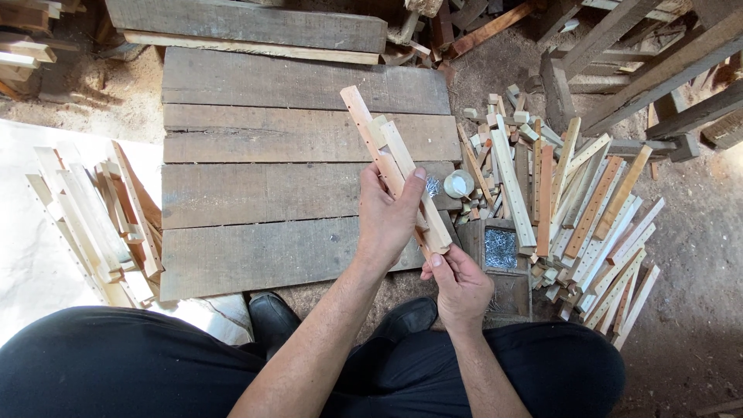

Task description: The person sits on the floor and uses a hammer to drive nails into small wooden slats. They repeatedly pick up nails, position them on the wood, and strike them with the hammer to secure them.

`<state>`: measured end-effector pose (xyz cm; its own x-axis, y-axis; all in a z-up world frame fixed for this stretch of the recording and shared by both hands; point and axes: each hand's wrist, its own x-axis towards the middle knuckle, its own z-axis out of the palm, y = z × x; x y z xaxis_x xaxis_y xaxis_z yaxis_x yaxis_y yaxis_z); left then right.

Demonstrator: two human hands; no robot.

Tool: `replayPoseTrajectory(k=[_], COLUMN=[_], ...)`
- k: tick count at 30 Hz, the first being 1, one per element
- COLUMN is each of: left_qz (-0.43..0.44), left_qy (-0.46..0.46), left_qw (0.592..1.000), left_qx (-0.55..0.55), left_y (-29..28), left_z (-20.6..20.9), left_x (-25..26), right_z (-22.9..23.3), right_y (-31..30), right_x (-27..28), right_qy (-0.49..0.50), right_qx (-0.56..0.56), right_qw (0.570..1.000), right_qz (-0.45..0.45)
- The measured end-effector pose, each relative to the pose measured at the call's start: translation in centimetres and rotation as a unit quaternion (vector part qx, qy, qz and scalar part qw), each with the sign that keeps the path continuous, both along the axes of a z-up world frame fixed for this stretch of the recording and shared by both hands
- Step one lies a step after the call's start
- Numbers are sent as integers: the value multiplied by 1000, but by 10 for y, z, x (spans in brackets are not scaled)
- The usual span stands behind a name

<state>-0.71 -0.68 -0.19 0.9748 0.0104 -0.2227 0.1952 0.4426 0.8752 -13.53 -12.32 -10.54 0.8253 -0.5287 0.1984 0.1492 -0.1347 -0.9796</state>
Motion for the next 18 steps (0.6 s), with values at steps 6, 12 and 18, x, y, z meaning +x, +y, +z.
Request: replayPoseTrajectory(k=[6,12,18], left_qz=[-5,-14,-19], left_qy=[3,11,13], left_qw=[1000,1000,1000], left_qx=[12,22,19], left_y=[2,4,4], left_z=[2,8,8], left_x=[-2,-4,-4], right_z=[5,1,2], right_y=[1,0,-1], right_x=[-1,-2,-2], right_qy=[-20,-27,-24], right_qx=[1,12,6], right_qw=[1000,1000,1000], right_qz=[3,1,0])
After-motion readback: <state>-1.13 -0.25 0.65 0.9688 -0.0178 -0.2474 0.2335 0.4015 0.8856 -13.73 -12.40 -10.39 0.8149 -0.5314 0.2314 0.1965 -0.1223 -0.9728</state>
